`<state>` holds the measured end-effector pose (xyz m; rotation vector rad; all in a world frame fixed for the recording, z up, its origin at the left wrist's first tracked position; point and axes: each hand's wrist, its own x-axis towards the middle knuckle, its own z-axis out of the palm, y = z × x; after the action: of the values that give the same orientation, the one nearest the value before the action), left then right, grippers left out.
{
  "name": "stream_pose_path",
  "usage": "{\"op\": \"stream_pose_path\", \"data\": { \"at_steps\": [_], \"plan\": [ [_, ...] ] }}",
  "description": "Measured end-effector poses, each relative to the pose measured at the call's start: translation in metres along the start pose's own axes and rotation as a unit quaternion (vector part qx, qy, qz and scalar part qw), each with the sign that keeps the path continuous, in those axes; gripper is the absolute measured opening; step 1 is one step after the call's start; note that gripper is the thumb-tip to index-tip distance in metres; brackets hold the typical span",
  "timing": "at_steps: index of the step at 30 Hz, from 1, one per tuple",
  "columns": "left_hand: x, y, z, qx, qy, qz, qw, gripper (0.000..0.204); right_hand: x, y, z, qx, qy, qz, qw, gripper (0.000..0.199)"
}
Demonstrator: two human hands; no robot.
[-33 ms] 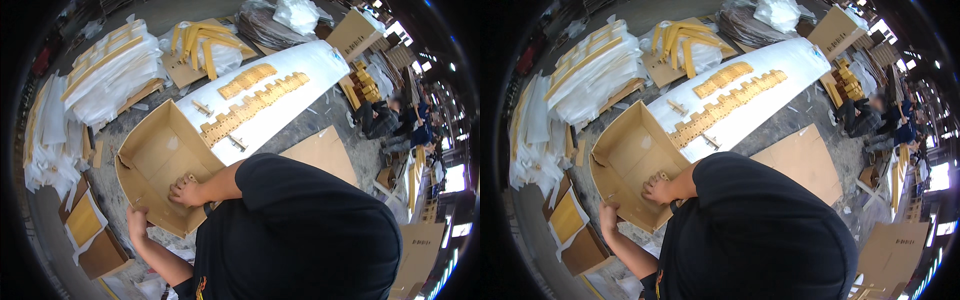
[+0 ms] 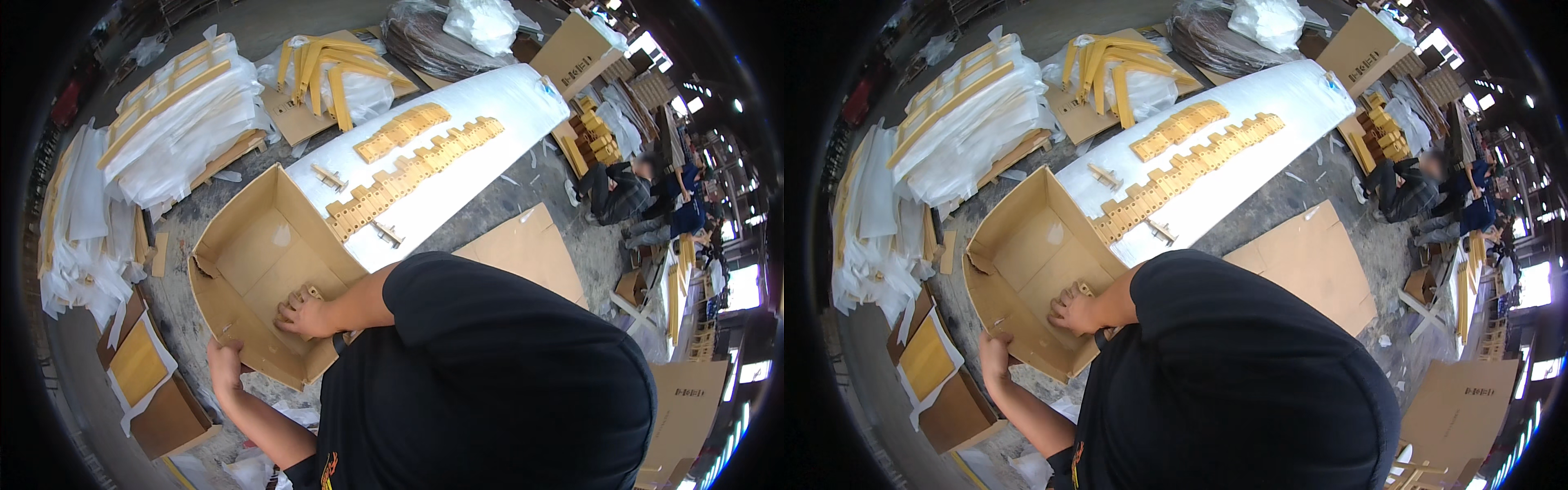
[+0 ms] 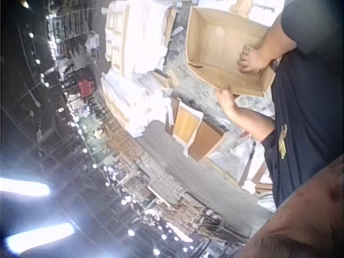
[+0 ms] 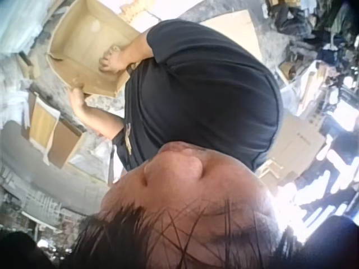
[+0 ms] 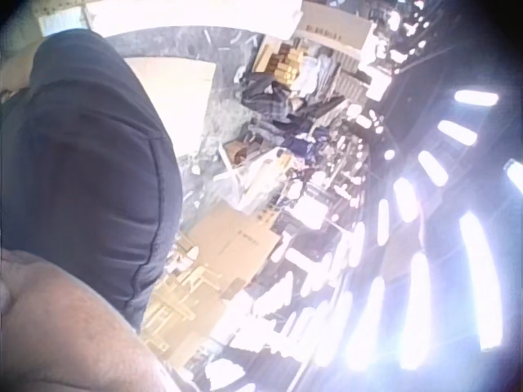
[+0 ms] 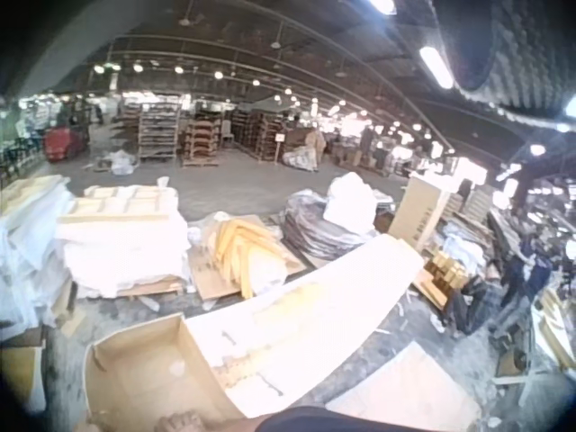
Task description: The person picks up small wooden parts from a white plastic-wrapped surface and places them into a cardboard box. They repeatedly transfer the parts between the surface and the box, arranging them in rows.
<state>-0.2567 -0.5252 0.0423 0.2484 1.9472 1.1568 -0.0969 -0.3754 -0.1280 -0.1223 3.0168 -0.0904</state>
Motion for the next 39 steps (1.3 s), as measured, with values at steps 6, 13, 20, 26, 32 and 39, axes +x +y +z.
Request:
{"op": "stream_pose_path", "data": {
  "at_steps": [6, 13, 20, 26, 32, 39],
  "plan": [
    [-0.015, -0.013, -0.011, -0.021, 0.046, -0.01, 0.999, 0.05, 0.01, -0.007, -0.009, 0.044, 0.013, 0.014, 0.999, 0.079],
    [-0.035, -0.072, -0.045, -0.088, 0.11, -0.055, 0.988, 0.05, 0.022, -0.011, -0.1, 0.287, -0.077, 0.015, 0.955, 0.103],
    [-0.079, -0.144, -0.09, -0.238, 0.184, -0.114, 0.947, 0.055, -0.002, 0.016, -0.214, 0.609, 0.185, -0.057, 0.769, 0.103],
    [-0.069, -0.107, -0.119, -0.291, 0.26, -0.059, 0.919, 0.056, -0.093, 0.128, -0.216, 0.642, 0.257, 0.169, 0.702, 0.098],
    [0.015, -0.025, -0.111, -0.341, 0.194, 0.054, 0.918, 0.06, -0.192, 0.168, -0.153, 0.578, 0.35, 0.403, 0.617, 0.095],
    [0.125, 0.079, 0.01, -0.397, 0.068, 0.102, 0.91, 0.052, -0.267, 0.159, -0.117, 0.51, 0.382, 0.529, 0.56, 0.094]
  ]
}}
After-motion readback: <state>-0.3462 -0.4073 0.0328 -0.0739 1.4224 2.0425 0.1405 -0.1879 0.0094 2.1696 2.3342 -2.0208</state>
